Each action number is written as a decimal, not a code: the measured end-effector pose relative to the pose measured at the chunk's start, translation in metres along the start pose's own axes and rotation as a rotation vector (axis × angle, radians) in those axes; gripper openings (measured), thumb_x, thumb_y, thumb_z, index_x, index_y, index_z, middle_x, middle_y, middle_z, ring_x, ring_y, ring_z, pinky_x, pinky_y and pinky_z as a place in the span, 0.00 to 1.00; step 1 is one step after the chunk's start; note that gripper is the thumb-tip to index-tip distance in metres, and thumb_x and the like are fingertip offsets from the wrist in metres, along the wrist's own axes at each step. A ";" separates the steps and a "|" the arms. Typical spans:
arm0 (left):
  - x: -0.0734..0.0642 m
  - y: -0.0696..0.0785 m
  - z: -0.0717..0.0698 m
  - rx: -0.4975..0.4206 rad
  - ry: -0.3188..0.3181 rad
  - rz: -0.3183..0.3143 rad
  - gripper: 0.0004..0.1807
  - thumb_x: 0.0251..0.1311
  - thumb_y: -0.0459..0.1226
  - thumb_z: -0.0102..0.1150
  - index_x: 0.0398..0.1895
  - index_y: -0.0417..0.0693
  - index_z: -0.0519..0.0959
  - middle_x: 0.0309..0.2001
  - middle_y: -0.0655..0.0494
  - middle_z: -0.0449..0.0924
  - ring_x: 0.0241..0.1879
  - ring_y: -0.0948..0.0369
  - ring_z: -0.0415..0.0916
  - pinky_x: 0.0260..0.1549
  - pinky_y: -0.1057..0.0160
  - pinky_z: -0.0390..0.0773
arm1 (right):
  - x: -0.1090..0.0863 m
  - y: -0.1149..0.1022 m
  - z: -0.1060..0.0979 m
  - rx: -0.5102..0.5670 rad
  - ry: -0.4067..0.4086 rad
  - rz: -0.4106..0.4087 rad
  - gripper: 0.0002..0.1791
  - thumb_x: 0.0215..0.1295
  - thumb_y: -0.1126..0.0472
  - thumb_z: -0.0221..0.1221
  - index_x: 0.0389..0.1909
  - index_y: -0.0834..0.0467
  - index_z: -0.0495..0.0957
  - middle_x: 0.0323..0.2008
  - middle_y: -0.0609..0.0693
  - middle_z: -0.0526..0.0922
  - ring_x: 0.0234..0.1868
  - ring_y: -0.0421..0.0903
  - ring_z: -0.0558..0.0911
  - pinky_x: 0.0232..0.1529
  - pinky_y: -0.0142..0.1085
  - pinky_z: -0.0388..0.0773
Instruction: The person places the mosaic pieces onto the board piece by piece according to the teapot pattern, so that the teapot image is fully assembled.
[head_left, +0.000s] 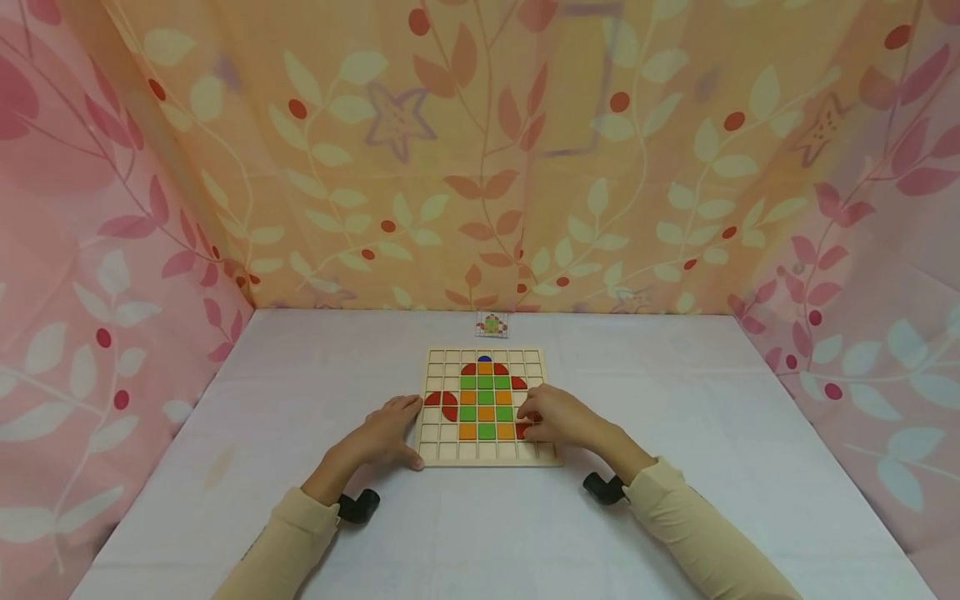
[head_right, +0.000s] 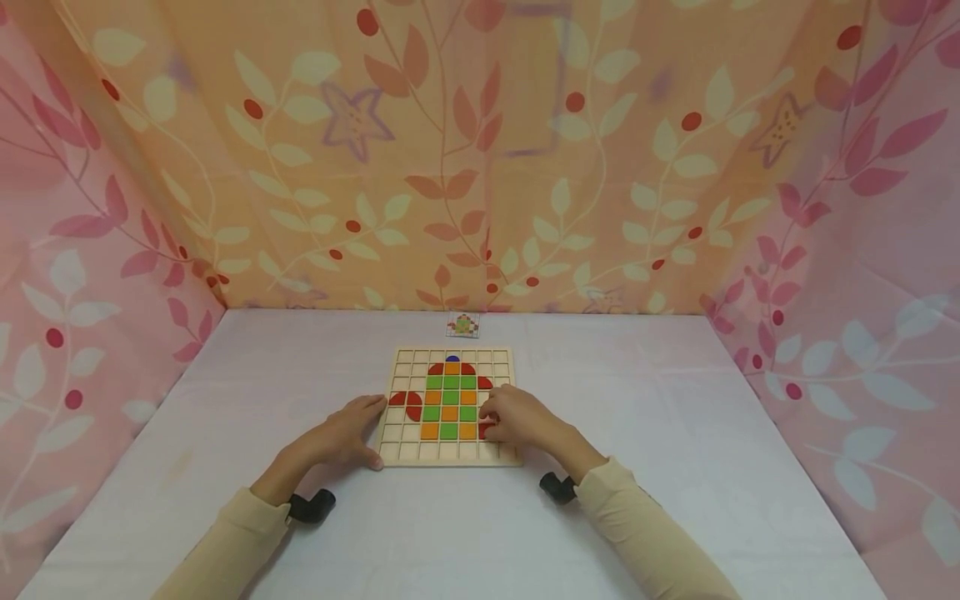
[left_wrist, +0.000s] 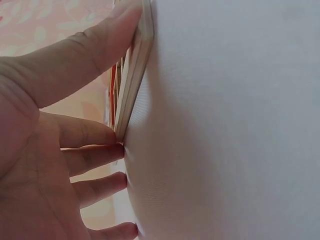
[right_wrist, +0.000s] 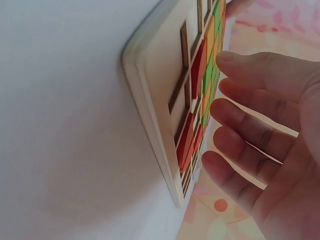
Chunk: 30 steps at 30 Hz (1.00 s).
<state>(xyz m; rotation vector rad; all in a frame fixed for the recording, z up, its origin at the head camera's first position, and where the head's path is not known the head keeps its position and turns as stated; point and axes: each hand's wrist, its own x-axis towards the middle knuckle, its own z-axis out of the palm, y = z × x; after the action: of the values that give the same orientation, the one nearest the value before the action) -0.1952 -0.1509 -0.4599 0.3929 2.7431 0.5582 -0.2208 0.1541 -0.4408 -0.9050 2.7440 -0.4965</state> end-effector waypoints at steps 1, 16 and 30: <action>0.000 0.000 0.000 0.001 0.000 -0.002 0.57 0.39 0.45 0.80 0.72 0.35 0.59 0.73 0.39 0.58 0.74 0.42 0.52 0.66 0.35 0.58 | 0.000 0.001 -0.001 0.015 0.004 0.007 0.11 0.56 0.58 0.69 0.40 0.56 0.86 0.33 0.44 0.79 0.36 0.40 0.70 0.37 0.31 0.71; -0.002 0.001 -0.002 -0.005 -0.006 0.006 0.57 0.40 0.45 0.79 0.72 0.35 0.59 0.74 0.40 0.58 0.74 0.43 0.52 0.68 0.37 0.58 | -0.007 0.014 -0.018 0.063 0.084 0.022 0.14 0.59 0.58 0.66 0.44 0.59 0.86 0.39 0.50 0.83 0.41 0.48 0.77 0.44 0.39 0.75; -0.003 -0.005 -0.003 -0.003 -0.017 0.019 0.57 0.41 0.47 0.78 0.73 0.37 0.58 0.74 0.41 0.57 0.74 0.44 0.51 0.66 0.35 0.58 | -0.017 0.032 -0.020 0.146 0.212 0.116 0.18 0.63 0.54 0.64 0.50 0.59 0.82 0.41 0.50 0.82 0.45 0.49 0.78 0.48 0.45 0.79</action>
<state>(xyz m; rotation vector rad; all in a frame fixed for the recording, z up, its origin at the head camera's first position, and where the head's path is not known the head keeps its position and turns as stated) -0.1949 -0.1573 -0.4588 0.4215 2.7246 0.5605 -0.2304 0.1942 -0.4326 -0.6896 2.8791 -0.8004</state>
